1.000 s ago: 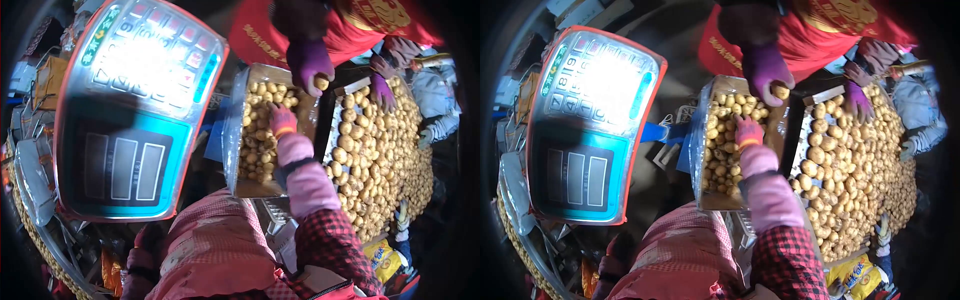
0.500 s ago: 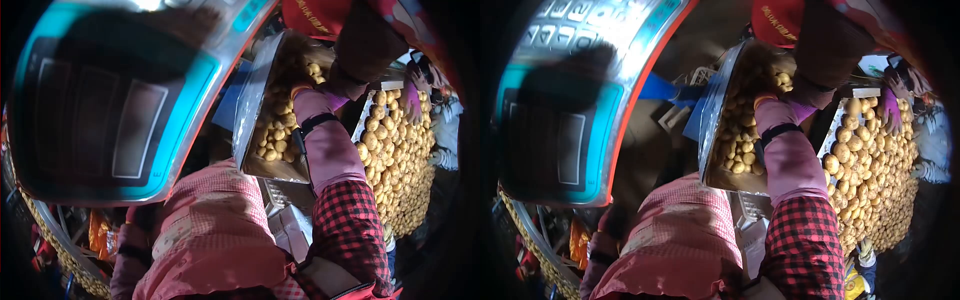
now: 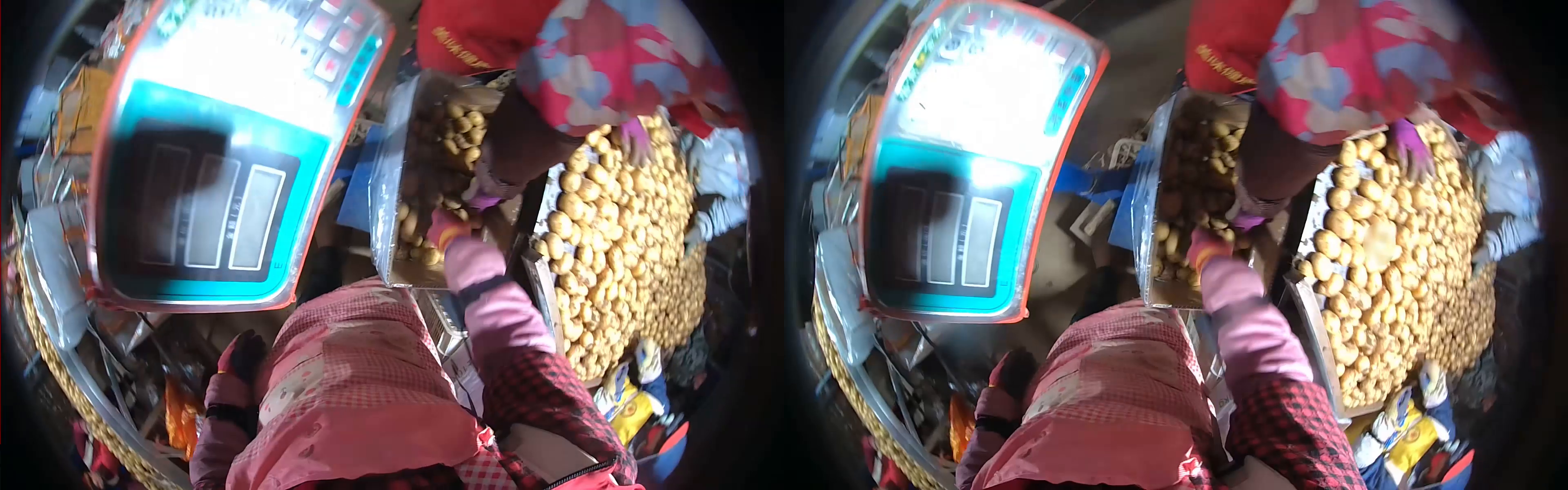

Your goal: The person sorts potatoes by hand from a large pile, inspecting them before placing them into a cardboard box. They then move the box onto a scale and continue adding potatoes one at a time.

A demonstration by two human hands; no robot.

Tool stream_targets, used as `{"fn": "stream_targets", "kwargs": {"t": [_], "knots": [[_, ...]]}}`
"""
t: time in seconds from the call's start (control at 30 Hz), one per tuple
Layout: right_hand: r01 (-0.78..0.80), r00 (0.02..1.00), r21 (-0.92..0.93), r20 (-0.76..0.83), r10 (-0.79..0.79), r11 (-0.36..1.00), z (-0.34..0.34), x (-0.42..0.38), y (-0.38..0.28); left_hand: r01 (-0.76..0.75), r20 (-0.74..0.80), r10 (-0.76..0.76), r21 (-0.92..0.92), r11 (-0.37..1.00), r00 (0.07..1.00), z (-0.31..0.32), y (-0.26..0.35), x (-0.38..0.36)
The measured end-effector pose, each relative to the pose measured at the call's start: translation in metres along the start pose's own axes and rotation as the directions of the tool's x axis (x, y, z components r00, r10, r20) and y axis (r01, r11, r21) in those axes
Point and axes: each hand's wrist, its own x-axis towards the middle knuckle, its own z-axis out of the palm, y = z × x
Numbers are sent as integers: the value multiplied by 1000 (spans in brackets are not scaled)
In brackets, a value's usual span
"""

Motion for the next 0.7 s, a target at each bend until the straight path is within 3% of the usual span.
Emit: {"fn": "stream_targets", "kwargs": {"t": [0.07,0.1,0.13,0.17,0.2,0.23,0.27,0.3,0.33,0.37,0.4,0.43,0.47,0.5,0.53,0.57,0.6,0.63,0.7], "knots": [[197,936,349,-344,-70,916,-11,-98,-6,62,78,-57,-71,996,995,-11,19,25],[322,924,671,-377,-67,668,2,-107,-3,103,118,-92,-87,991,989,-16,30,39],[404,911,866,-410,-43,296,16,-115,2,116,174,-103,-65,991,979,-21,41,52],[402,913,908,-408,29,115,4,-140,-5,97,248,-94,-2,995,964,-26,50,66],[465,876,873,-478,63,146,9,-149,-2,52,334,-81,96,994,939,-31,61,83],[460,884,888,-458,92,-2,-3,-171,-8,-52,440,-59,236,970,896,-35,70,101],[456,889,877,-443,111,-150,-19,-194,-16,-261,578,-24,405,876,816,-38,81,117],[503,863,848,-483,149,-165,-19,-205,-16,-484,704,-12,500,718,710,-39,92,133],[534,842,837,-513,168,-117,-19,-215,-15,-502,720,-30,513,696,693,-23,113,132],[538,840,825,-511,180,-170,-16,-223,-13,-69,549,-105,286,956,830,-7,133,127],[542,839,810,-507,196,-224,-13,-230,-12,338,388,-282,-83,937,878,7,151,126],[557,828,793,-508,239,-245,-11,-243,-11,-186,639,-36,277,943,768,4,156,137],[569,819,774,-504,272,-278,-12,-258,-11,-708,883,18,364,605,469,1,161,151],[581,810,753,-498,308,-310,-7,-270,-8,-721,897,-26,371,586,441,22,177,146],[598,794,732,-487,363,-326,4,-279,-5,-404,695,-56,479,780,717,42,190,134],[587,805,695,-451,385,-415,16,-288,-1,-41,413,-171,457,888,895,72,204,116],[580,813,647,-417,406,-496,29,-296,3,293,97,-337,308,905,937,98,213,112],[574,818,595,-379,433,-562,48,-303,6,308,202,-407,391,867,891,88,214,140],[578,778,689,-304,549,-438,90,-324,13,260,150,-401,554,791,904,125,216,143]]}}
